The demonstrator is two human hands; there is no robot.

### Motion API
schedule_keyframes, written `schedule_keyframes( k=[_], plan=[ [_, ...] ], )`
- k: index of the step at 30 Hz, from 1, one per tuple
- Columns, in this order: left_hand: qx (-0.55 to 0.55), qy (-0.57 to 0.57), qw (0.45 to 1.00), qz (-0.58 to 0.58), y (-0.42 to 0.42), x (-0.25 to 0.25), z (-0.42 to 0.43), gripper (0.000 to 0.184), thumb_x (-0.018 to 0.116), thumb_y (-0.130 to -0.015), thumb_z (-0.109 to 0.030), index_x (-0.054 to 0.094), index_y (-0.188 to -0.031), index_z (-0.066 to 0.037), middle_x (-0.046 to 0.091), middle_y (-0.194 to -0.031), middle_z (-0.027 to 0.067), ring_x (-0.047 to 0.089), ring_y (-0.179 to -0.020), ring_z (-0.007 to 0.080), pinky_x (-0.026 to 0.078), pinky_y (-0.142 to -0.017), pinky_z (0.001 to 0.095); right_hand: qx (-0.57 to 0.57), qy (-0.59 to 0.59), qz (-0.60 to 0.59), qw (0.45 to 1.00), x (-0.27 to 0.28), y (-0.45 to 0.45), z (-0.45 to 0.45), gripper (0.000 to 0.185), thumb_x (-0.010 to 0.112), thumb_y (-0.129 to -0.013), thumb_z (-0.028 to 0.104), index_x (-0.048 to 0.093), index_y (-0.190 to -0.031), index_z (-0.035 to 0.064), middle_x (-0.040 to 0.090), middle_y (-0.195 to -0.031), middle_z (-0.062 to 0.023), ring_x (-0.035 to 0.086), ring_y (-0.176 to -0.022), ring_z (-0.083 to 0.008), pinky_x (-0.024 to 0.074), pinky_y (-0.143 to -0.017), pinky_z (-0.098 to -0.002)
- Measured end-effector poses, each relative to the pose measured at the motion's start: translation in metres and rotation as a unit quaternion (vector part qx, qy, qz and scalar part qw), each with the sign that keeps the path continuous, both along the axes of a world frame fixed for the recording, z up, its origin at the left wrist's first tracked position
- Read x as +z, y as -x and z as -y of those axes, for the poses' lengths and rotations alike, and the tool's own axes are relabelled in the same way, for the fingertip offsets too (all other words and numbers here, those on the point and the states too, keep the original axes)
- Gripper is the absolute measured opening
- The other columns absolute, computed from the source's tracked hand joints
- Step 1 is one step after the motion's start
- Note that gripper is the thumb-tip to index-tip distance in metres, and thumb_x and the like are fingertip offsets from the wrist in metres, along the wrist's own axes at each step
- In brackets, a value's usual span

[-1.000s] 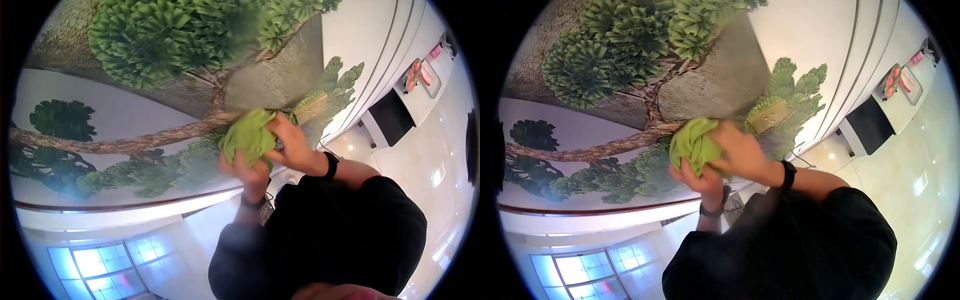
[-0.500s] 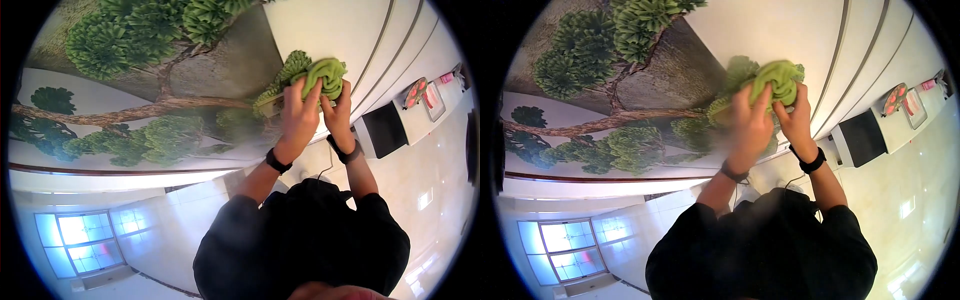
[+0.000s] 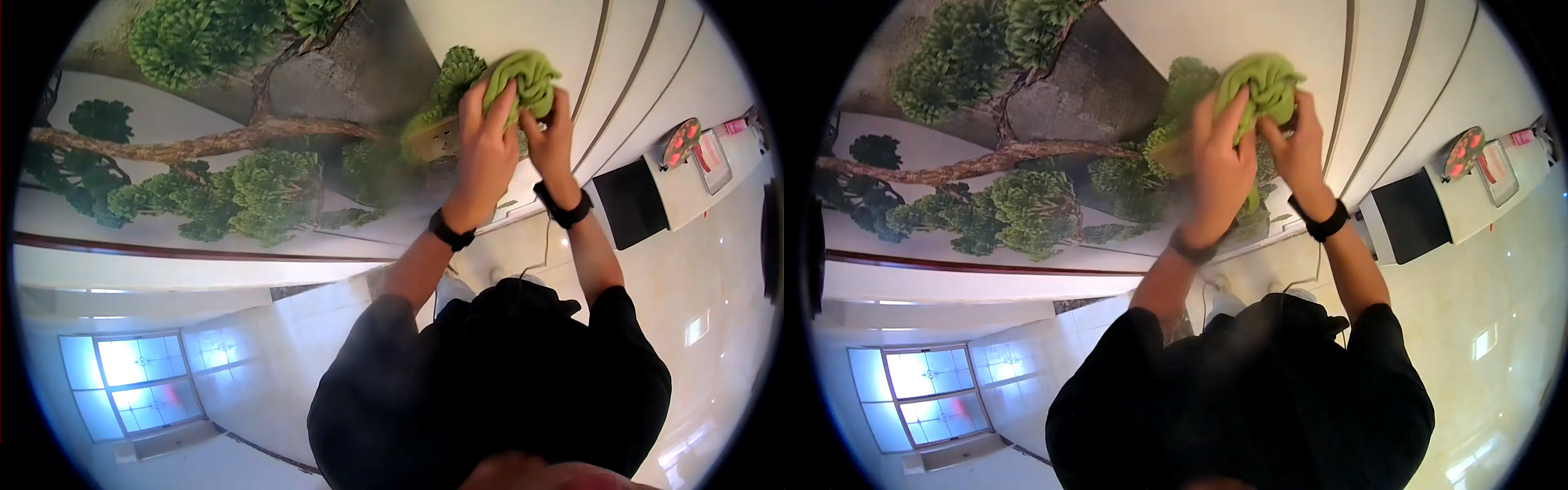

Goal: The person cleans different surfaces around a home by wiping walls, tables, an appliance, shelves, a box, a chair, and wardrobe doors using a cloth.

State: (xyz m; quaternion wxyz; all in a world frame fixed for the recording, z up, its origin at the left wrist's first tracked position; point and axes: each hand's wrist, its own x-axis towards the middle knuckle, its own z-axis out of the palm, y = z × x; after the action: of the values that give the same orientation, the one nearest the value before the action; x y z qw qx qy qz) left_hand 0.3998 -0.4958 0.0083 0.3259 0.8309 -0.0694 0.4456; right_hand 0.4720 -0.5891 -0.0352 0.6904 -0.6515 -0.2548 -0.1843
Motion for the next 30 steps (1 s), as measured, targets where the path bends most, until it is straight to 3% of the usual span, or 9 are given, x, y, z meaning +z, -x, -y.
schedule_keyframes(
  k=[3, 6, 13, 15, 18, 21, 25, 27, 30],
  plan=[
    [-0.007, -0.014, 0.999, 0.032, -0.015, 0.006, 0.004, 0.047, 0.061, -0.076, 0.007, 0.059, -0.122, -0.005, 0.05, -0.12, 0.0195, 0.052, -0.109, 0.0388, 0.045, -0.092, 0.0415, 0.012, -0.037, 0.008, 0.999, 0.006, -0.011, 0.004, 0.037, 0.064, -0.086, 0.001, 0.046, -0.118, -0.0017, 0.063, -0.1, -0.0125, 0.064, -0.083, -0.0178, 0.0533, -0.071, -0.0289],
    [-0.014, -0.057, 0.998, 0.012, -0.02, -0.019, 0.007, 0.044, 0.061, -0.075, 0.006, 0.059, -0.118, 0.0, 0.049, -0.119, 0.0168, 0.051, -0.104, 0.0361, 0.048, -0.086, 0.0419, -0.014, -0.014, -0.038, 0.999, -0.025, -0.013, 0.011, 0.037, 0.062, -0.087, 0.0, 0.045, -0.12, -0.0011, 0.063, -0.101, -0.0142, 0.064, -0.089, -0.0195, 0.0529, -0.073, -0.0296],
    [0.012, -0.063, 0.992, -0.105, 0.0, -0.128, -0.007, 0.043, 0.061, -0.076, 0.002, 0.061, -0.118, -0.004, 0.049, -0.118, 0.014, 0.05, -0.104, 0.0359, 0.049, -0.085, 0.0425, -0.048, 0.131, -0.139, 0.98, -0.134, 0.014, 0.003, 0.036, 0.064, -0.085, 0.005, 0.044, -0.115, -0.0002, 0.064, -0.095, -0.0204, 0.066, -0.083, -0.0313, 0.0513, -0.069, -0.0367],
    [0.025, -0.052, 0.991, -0.123, 0.016, -0.165, -0.025, 0.043, 0.06, -0.075, 0.004, 0.061, -0.118, -0.004, 0.049, -0.119, 0.0147, 0.05, -0.105, 0.0367, 0.048, -0.086, 0.0427, -0.003, 0.171, -0.173, 0.97, -0.135, 0.036, -0.009, 0.039, 0.066, -0.083, 0.006, 0.044, -0.115, 0.0006, 0.064, -0.093, -0.0209, 0.066, -0.08, -0.0346, 0.0507, -0.066, -0.0388],
    [0.028, -0.02, 0.991, -0.132, 0.052, -0.203, -0.062, 0.044, 0.059, -0.074, 0.007, 0.061, -0.117, -0.003, 0.048, -0.122, 0.0167, 0.049, -0.109, 0.038, 0.047, -0.088, 0.0428, 0.063, 0.238, -0.112, 0.963, -0.17, 0.049, -0.034, 0.046, 0.069, -0.079, 0.007, 0.043, -0.117, 0.0025, 0.063, -0.095, -0.0239, 0.062, -0.082, -0.0433, 0.0495, -0.066, -0.0463],
    [0.101, -0.033, 0.983, -0.15, 0.089, -0.222, -0.101, 0.045, 0.057, -0.073, 0.009, 0.062, -0.117, -0.003, 0.049, -0.123, 0.0186, 0.048, -0.113, 0.0376, 0.046, -0.091, 0.0428, 0.12, 0.259, -0.053, 0.957, -0.174, 0.071, -0.068, 0.051, 0.071, -0.076, 0.007, 0.041, -0.116, 0.0036, 0.059, -0.1, -0.0263, 0.058, -0.084, -0.0478, 0.0484, -0.066, -0.0508],
    [0.231, -0.104, 0.955, -0.153, 0.131, -0.204, -0.146, 0.046, 0.055, -0.073, 0.009, 0.062, -0.117, -0.002, 0.051, -0.124, 0.0201, 0.049, -0.114, 0.0392, 0.044, -0.095, 0.0438, 0.177, 0.266, -0.006, 0.948, -0.125, 0.099, -0.114, 0.046, 0.07, -0.078, 0.01, 0.041, -0.113, 0.0047, 0.06, -0.098, -0.0234, 0.058, -0.084, -0.046, 0.0488, -0.065, -0.0496],
    [0.274, -0.14, 0.948, -0.084, 0.143, -0.165, -0.161, 0.046, 0.053, -0.074, 0.009, 0.06, -0.118, 0.0, 0.05, -0.127, 0.0203, 0.051, -0.112, 0.0406, 0.044, -0.096, 0.0444, 0.205, 0.245, 0.014, 0.948, -0.087, 0.111, -0.132, 0.045, 0.07, -0.078, 0.012, 0.041, -0.112, 0.005, 0.06, -0.098, -0.0221, 0.059, -0.083, -0.0448, 0.0492, -0.066, -0.0487],
    [0.329, -0.089, 0.94, -0.025, 0.152, -0.082, -0.159, 0.039, 0.056, -0.076, 0.007, 0.062, -0.114, 0.0, 0.05, -0.126, 0.0218, 0.051, -0.114, 0.0403, 0.043, -0.096, 0.0437, 0.249, 0.175, 0.018, 0.952, -0.034, 0.118, -0.152, 0.045, 0.071, -0.078, 0.014, 0.043, -0.113, 0.0054, 0.06, -0.099, -0.0208, 0.06, -0.083, -0.043, 0.05, -0.067, -0.0473]
  ],
)
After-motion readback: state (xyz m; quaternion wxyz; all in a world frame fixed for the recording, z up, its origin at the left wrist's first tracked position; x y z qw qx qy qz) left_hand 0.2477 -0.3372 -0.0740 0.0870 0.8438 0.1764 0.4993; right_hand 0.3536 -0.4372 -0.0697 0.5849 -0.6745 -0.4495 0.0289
